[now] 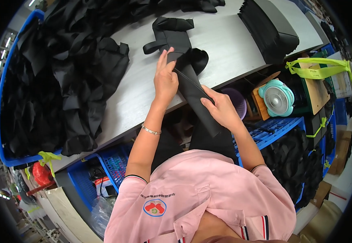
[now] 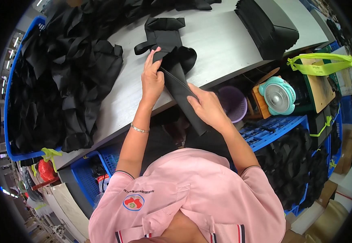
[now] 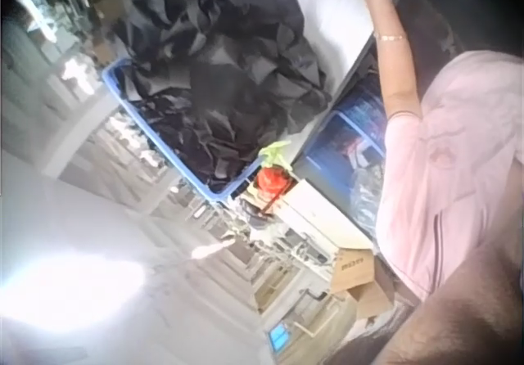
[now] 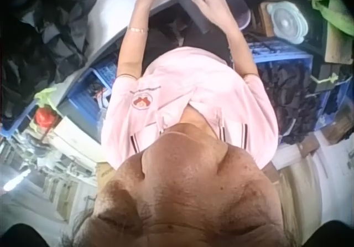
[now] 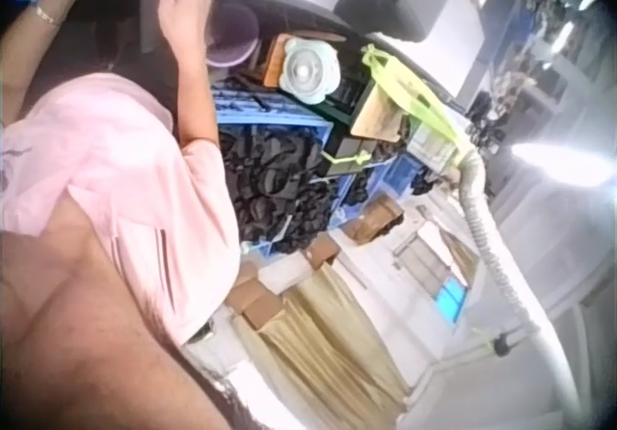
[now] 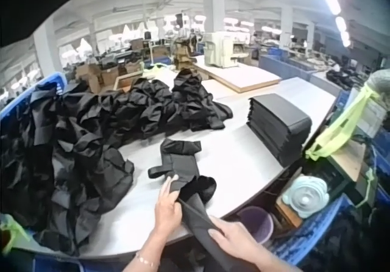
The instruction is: Inspecting and sorting black fabric components at a garment workstation.
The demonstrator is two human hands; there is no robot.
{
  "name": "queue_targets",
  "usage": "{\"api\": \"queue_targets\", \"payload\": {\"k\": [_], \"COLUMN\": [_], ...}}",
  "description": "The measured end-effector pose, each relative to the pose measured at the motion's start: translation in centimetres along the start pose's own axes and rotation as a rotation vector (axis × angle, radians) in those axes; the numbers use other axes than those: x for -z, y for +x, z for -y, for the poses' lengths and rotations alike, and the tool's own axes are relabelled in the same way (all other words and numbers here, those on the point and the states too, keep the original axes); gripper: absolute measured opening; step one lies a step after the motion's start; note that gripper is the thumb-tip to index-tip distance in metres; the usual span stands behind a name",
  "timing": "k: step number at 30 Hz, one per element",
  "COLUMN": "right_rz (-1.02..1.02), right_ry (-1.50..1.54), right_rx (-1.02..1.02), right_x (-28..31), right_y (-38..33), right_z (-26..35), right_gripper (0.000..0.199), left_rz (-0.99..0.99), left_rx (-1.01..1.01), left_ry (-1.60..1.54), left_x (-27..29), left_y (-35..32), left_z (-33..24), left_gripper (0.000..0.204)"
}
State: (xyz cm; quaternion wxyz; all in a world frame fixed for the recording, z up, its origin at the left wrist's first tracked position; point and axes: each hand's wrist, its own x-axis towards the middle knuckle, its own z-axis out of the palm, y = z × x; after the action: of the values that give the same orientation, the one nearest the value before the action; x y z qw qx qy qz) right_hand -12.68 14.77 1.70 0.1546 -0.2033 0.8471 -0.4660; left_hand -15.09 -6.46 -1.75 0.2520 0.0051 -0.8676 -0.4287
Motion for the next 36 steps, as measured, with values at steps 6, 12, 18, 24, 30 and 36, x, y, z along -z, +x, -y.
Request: {"api": "queue_targets", "payload": {"k": [6, 12, 18, 24, 30, 36], "right_rz": [-0.192, -0.375, -0.298, -0.28, -0.218, -0.216], "right_ry": [-0.386, -0.184, 1.236, 1.331, 1.3, 1.325], "right_rx": [0.111, 0.606, -0.246, -0.23, -0.123, -0.099], "right_x": [-1.9, -4.4, -2.9, -2.0, -1.8, -2.3], "right_y": [3.8, 6.1, 3.8, 3.6, 2.9, 2.7], "right_z": [-0.1, -9.7, -3.9, -3.0, -1.1, -0.5], "right_gripper": [0.026, 0.024, 0.044, 0.043, 0.041, 0.04], "left_rz": [0.182, 0.261, 0.037, -0.148, -0.223, -0.253], "left_rx": [-0.205, -0.338, -0.144, 0.012, 0.08, 0.035], "left_ry": [-0.082, -0.204, -0.148, -0.084, -0.318, -0.337], "left_x": [1.1, 1.8, 2.6, 0.1, 0.0, 0.3], "left_y": [-1.6, -5.3, -10.0, -9.5, -9.4, -9.2], "left_z": [-3.9, -7.6, -7.7, -9.6, -10.0, -10.2], "left_gripper": [0.043, 0.044, 0.077, 0.085, 0.065, 0.063]}}
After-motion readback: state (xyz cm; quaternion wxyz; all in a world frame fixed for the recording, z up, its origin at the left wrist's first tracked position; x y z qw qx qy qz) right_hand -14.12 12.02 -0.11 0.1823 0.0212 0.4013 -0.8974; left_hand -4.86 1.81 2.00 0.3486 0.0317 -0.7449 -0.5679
